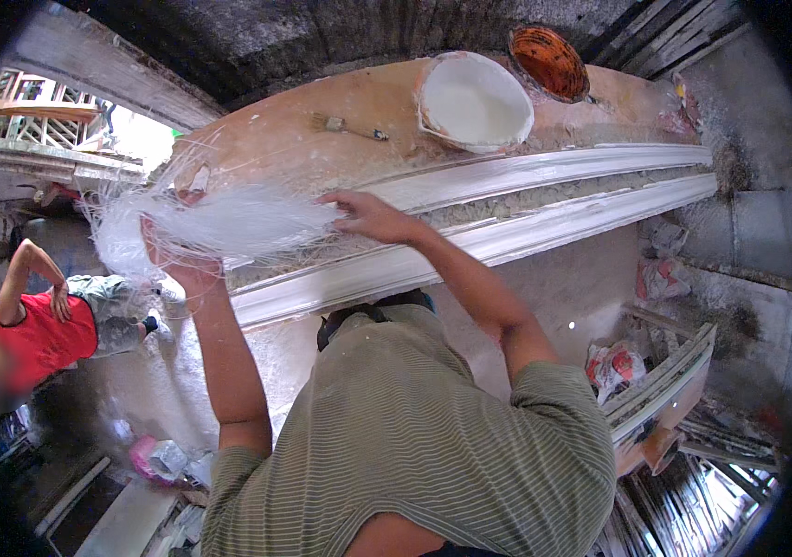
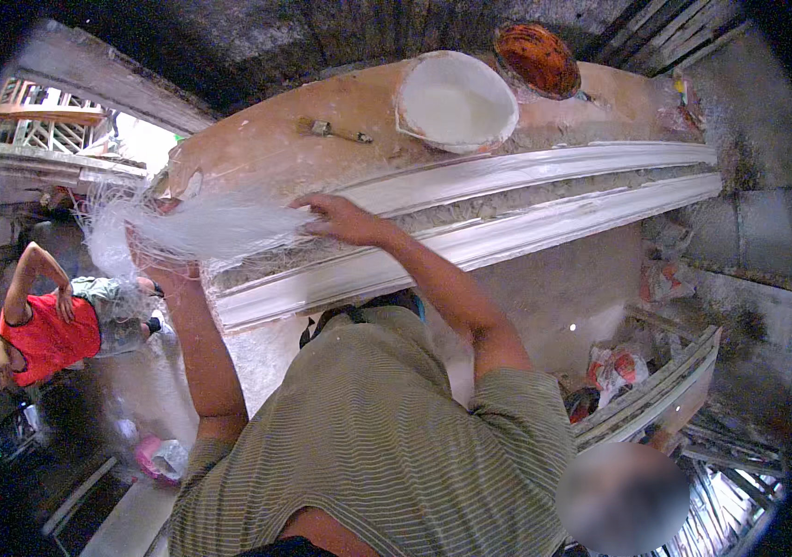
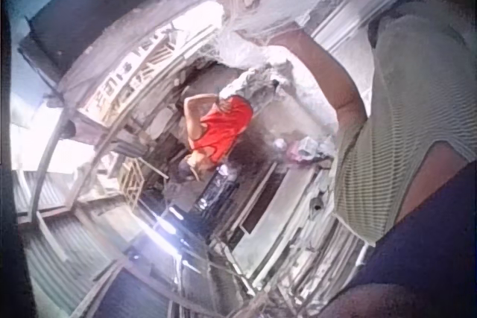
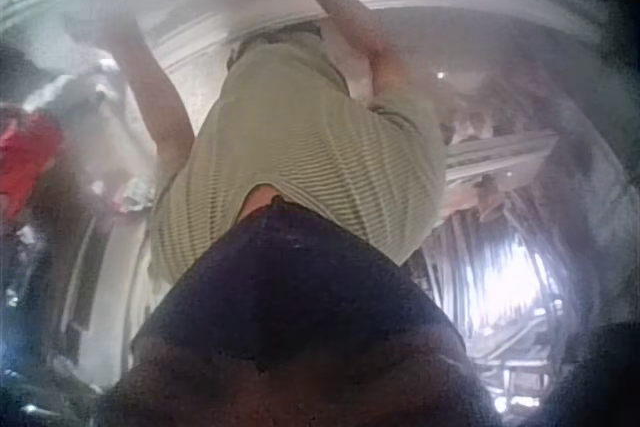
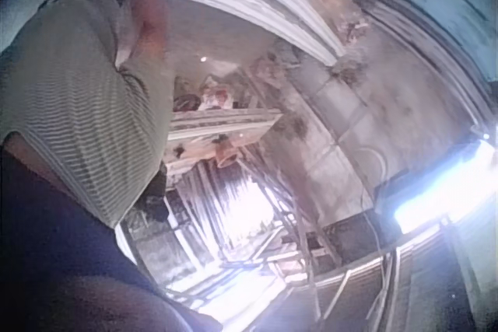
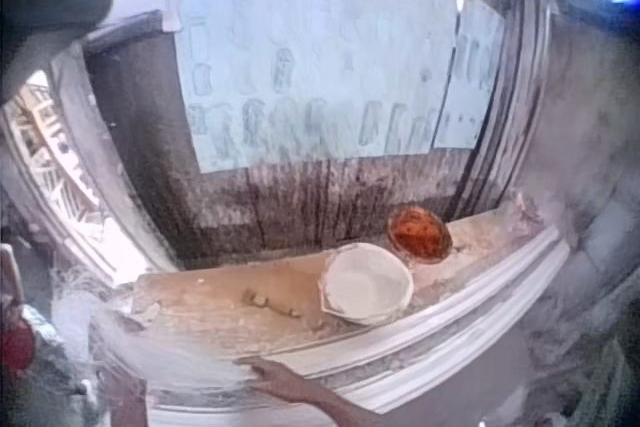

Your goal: The person pulls white fibrous strands from a bundle, separates them, and lays them in parallel lines along a long wooden mold. They smooth and press the fibers into place by hand, repeating the process along the length of the mold.

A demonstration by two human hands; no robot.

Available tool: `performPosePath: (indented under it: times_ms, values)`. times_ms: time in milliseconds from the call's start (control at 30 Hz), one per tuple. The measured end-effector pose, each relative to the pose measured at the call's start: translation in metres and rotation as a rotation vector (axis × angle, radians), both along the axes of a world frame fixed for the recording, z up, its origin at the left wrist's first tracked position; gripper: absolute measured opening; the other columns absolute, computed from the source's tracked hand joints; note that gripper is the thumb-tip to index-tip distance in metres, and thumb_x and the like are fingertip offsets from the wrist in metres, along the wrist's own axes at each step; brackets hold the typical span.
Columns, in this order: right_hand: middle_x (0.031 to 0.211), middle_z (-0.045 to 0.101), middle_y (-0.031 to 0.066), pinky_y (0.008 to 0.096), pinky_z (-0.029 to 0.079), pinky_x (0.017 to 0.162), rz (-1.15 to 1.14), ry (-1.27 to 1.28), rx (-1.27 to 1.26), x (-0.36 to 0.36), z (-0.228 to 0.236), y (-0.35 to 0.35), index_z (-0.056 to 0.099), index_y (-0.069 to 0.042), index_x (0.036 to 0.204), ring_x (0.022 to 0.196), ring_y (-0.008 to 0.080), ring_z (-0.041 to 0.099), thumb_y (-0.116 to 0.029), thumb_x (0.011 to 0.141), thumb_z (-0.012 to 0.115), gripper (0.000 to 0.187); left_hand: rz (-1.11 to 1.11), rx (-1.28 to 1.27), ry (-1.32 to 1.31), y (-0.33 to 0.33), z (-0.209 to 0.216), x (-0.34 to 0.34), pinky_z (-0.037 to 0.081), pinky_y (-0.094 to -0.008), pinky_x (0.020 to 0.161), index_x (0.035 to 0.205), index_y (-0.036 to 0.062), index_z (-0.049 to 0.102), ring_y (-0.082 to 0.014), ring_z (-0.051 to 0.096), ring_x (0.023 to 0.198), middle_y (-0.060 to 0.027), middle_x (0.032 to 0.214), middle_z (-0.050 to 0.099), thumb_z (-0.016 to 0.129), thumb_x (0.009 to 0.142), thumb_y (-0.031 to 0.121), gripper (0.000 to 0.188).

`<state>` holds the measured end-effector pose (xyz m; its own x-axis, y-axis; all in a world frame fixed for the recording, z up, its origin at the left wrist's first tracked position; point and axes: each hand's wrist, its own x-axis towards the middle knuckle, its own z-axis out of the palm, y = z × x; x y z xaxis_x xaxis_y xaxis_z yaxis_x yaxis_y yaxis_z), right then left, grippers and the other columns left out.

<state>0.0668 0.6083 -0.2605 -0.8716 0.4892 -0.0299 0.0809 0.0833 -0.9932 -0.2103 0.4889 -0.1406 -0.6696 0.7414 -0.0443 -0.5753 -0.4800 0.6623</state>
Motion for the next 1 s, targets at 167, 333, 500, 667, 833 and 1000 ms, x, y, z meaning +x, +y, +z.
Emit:
performPosePath:
  times_ms: [167, 333, 500, 667, 833, 1000]
  values:
    - [0.094, 0.073, 0.0071, 0.0327, 0.05, 0.087, -0.09, -0.154, 0.106, 0.063, 0.047, 0.034, 0.075, -0.008, 0.103, 0.089, 0.018, 0.066, -0.027, 0.095, 0.064, 0.024, -0.092, 0.216, -0.166, -0.036, -0.008, -0.063, 0.049, -0.0494, 0.087, 0.111, 0.0018, 0.061, -0.0349, 0.058, 0.093, -0.0208, 0.1, 0.064, 0.056, 0.095, 0.038, 0.04]
    - [0.089, 0.07, 0.009, 0.0417, 0.052, 0.08, -0.142, -0.564, 0.824, 0.119, 0.036, 0.062, 0.077, -0.015, 0.097, 0.087, 0.0304, 0.066, -0.032, 0.092, 0.064, 0.022, 0.174, -0.025, -0.115, -0.081, -0.027, -0.148, 0.048, -0.0549, 0.092, 0.116, 0.0028, 0.062, -0.0386, 0.059, 0.101, -0.0209, 0.111, 0.064, 0.055, 0.094, 0.043, 0.046]
    - [0.102, 0.068, 0.0128, 0.0455, 0.052, 0.087, -0.151, -0.66, 1.151, 0.167, -0.031, 0.09, 0.072, -0.015, 0.107, 0.101, 0.0321, 0.064, -0.032, 0.085, 0.07, 0.028, 0.129, 0.034, -0.072, -0.138, -0.032, -0.199, 0.045, -0.0568, 0.096, 0.119, 0.0022, 0.059, -0.0378, 0.059, 0.106, -0.022, 0.116, 0.063, 0.055, 0.093, 0.043, 0.049]
    - [0.122, 0.063, 0.0172, 0.0481, 0.046, 0.1, -0.189, -0.681, 0.718, 0.134, -0.023, 0.065, 0.057, -0.014, 0.132, 0.115, 0.0358, 0.059, -0.036, 0.08, 0.076, 0.059, -0.081, 0.134, -0.126, -0.111, -0.023, -0.14, 0.047, -0.0558, 0.092, 0.117, 0.0051, 0.061, -0.0366, 0.058, 0.102, -0.0211, 0.112, 0.062, 0.056, 0.092, 0.044, 0.047]
    - [0.15, 0.04, 0.0191, 0.0422, 0.03, 0.117, -0.125, -0.029, 0.301, 0.015, 0.023, -0.019, 0.038, -0.008, 0.148, 0.139, 0.0327, 0.038, -0.039, 0.076, 0.082, 0.09, -0.311, 0.305, -0.294, -0.017, -0.023, 0.004, 0.048, -0.0474, 0.087, 0.114, 0.006, 0.06, -0.0305, 0.056, 0.096, -0.0178, 0.103, 0.061, 0.051, 0.097, 0.041, 0.04]
    - [0.134, 0.055, 0.0157, 0.036, 0.041, 0.104, -0.069, 0.128, 0.07, -0.001, -0.009, -0.011, 0.039, -0.005, 0.147, 0.121, 0.0242, 0.054, -0.021, 0.085, 0.077, 0.074, -0.353, 0.276, -0.197, 0.028, -0.006, 0.048, 0.049, -0.0449, 0.085, 0.118, 0.0058, 0.059, -0.0282, 0.057, 0.093, -0.0137, 0.107, 0.063, 0.052, 0.097, 0.04, 0.041]
